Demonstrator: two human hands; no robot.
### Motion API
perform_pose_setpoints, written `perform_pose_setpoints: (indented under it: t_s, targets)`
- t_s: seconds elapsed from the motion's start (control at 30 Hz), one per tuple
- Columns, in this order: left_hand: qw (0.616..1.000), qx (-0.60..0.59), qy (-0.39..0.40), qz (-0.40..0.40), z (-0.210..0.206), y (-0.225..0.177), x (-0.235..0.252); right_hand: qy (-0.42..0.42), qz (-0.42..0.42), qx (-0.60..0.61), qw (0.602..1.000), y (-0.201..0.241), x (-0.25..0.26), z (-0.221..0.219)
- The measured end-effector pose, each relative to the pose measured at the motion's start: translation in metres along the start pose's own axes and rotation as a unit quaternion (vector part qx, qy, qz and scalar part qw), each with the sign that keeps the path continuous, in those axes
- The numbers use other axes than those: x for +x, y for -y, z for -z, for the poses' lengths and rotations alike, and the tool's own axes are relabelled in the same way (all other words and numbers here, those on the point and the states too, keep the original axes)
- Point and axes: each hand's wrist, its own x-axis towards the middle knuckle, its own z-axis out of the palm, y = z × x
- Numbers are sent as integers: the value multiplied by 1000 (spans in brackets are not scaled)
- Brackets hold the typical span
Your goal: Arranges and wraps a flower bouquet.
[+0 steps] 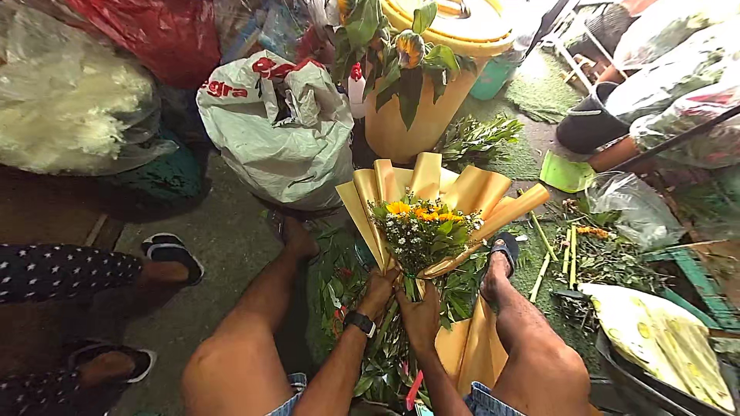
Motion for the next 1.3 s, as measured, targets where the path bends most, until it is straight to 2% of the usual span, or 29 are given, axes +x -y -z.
perform_pose_setpoints:
  t_s: [0.17,0.77,1.0,1.13,1.3]
  targets:
    - [999,5,19,27,3,-3,-1,-6,9,-4,1000,-2,1,-1]
    - [999,29,35,22,5,-9,-5,3,8,-12,1000,2,-1,2]
    - [993,-22,117,-23,7,-8,-13,23,-1,-24,999,7,0,6]
    - [995,9,82,-60,-5,0,-5,24,-5,-28,999,10,0,4]
    - [996,-20,66,-51,-8,1,-3,18,-7,-42,999,9,1,2]
